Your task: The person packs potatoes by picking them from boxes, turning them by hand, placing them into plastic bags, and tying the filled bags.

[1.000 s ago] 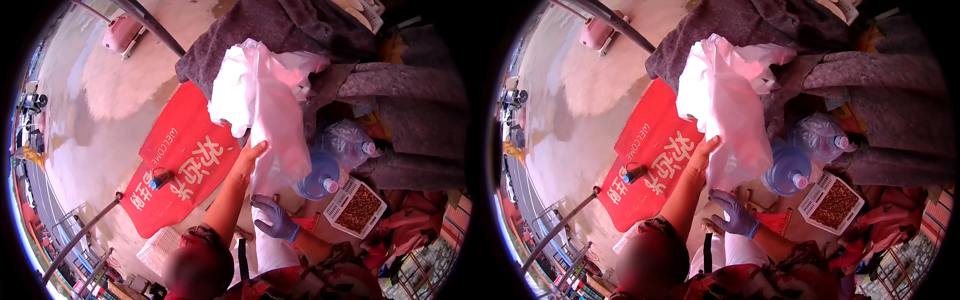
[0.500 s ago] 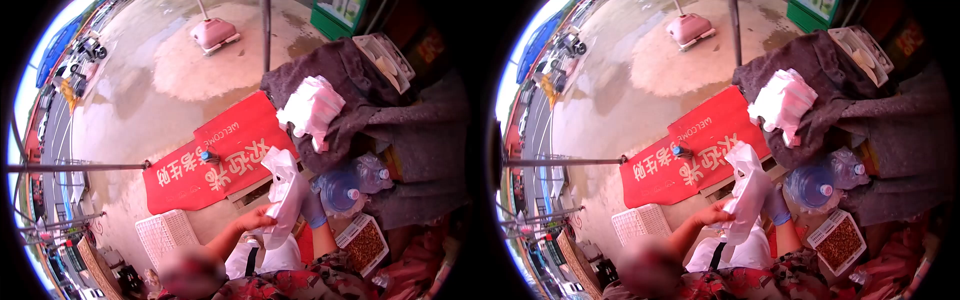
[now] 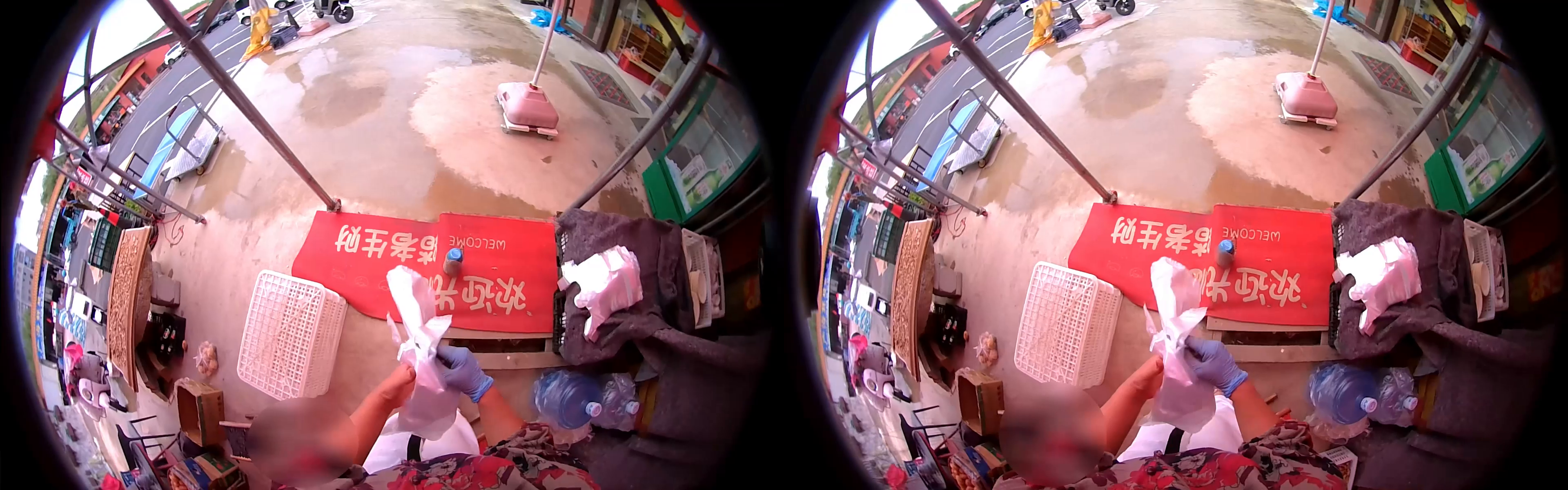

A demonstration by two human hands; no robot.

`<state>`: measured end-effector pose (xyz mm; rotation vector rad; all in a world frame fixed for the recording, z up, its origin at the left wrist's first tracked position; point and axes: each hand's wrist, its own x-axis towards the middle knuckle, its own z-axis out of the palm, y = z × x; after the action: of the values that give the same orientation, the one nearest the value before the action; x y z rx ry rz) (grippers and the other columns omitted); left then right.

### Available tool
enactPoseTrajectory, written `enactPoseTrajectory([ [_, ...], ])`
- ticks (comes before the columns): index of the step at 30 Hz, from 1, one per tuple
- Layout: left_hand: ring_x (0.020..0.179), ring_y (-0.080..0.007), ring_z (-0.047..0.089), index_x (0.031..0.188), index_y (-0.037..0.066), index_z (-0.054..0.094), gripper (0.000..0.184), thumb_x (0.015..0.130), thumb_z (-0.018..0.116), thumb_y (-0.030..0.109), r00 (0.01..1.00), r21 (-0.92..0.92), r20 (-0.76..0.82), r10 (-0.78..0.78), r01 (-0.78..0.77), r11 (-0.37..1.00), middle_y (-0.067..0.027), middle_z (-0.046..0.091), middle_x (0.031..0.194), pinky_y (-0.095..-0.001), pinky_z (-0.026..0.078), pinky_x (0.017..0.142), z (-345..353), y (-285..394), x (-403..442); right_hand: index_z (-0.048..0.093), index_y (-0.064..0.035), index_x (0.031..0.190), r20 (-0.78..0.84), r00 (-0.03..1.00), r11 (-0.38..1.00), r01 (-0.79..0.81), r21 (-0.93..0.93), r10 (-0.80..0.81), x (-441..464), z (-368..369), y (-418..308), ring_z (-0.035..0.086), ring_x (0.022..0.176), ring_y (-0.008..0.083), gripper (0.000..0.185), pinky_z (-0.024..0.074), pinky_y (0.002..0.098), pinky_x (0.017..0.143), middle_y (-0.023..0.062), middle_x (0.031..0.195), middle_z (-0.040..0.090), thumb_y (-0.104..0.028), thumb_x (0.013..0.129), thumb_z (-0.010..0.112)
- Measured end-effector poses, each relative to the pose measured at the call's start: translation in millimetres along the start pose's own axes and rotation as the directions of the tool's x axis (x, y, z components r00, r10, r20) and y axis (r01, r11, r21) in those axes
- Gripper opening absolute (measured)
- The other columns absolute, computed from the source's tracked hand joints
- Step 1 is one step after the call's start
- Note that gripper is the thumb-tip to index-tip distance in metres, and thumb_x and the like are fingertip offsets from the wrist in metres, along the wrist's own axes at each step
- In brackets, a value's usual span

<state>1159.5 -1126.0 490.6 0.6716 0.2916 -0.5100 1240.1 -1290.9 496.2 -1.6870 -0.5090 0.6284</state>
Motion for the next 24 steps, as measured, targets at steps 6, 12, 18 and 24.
enactPoseTrajectory([
  [6, 0.095, -0.0178, 0.058, 0.107, 0.005, 0.055, 0.025, 0.083, 0.059, 0.012, 0.856, -0.218, -0.468, 0.221, -0.355, 0.909, -0.006, 0.06, 0.1, -0.0339, 0.046, 0.085, -22.8, -7.6, -36.5, 0.062, 0.0024, 0.093, -0.23, 0.973, 0.97, 0.071, 0.234, -0.016, 18.9, 27.9, 1.1, 0.049, 0.065, 0.0038, 0.013, 0.0422, 0.0208, 0.06, -0.0035, 0.074, 0.059, -0.007, 0.087, 0.055],
  [12, 0.089, -0.0132, 0.055, 0.104, 0.005, 0.055, 0.024, 0.084, 0.063, 0.014, 0.735, -0.097, -0.552, 0.394, -0.526, 0.845, -0.0013, 0.059, 0.094, -0.0281, 0.044, 0.082, -52.1, -37.7, -92.1, 0.06, 0.0036, 0.105, -0.023, 0.988, 0.952, -0.139, 0.274, 0.151, 31.2, 65.5, -40.8, 0.054, 0.088, 0.0087, 0.021, 0.0421, 0.0203, 0.079, 0.0052, 0.098, 0.063, -0.007, 0.09, 0.049],
  [18, 0.088, -0.0107, 0.054, 0.106, 0.004, 0.054, 0.025, 0.084, 0.063, 0.012, 0.174, 0.486, -0.717, 0.675, -0.569, 0.663, -0.001, 0.058, 0.094, -0.0244, 0.042, 0.079, -74.6, -59.2, -171.8, 0.056, 0.0021, 0.115, 0.312, 0.938, 0.975, -0.192, 0.107, 0.151, 48.4, 160.8, -33.4, 0.055, 0.097, 0.012, 0.031, 0.0415, 0.0239, 0.087, 0.0065, 0.11, 0.06, -0.011, 0.087, 0.057],
  [24, 0.088, -0.0167, 0.052, 0.099, 0.001, 0.051, 0.03, 0.07, 0.058, -0.006, -0.304, 0.762, -0.635, 0.71, -0.401, 0.509, -0.0061, 0.051, 0.092, -0.0261, 0.041, 0.079, -127.9, -78.9, -293.4, 0.053, -0.0009, 0.121, 0.902, 0.206, 0.908, -0.271, -0.32, 0.379, 36.8, 315.7, -73.1, 0.056, 0.089, 0.0086, 0.054, 0.0454, 0.0237, 0.081, 0.0032, 0.104, 0.061, -0.014, 0.073, 0.073],
])
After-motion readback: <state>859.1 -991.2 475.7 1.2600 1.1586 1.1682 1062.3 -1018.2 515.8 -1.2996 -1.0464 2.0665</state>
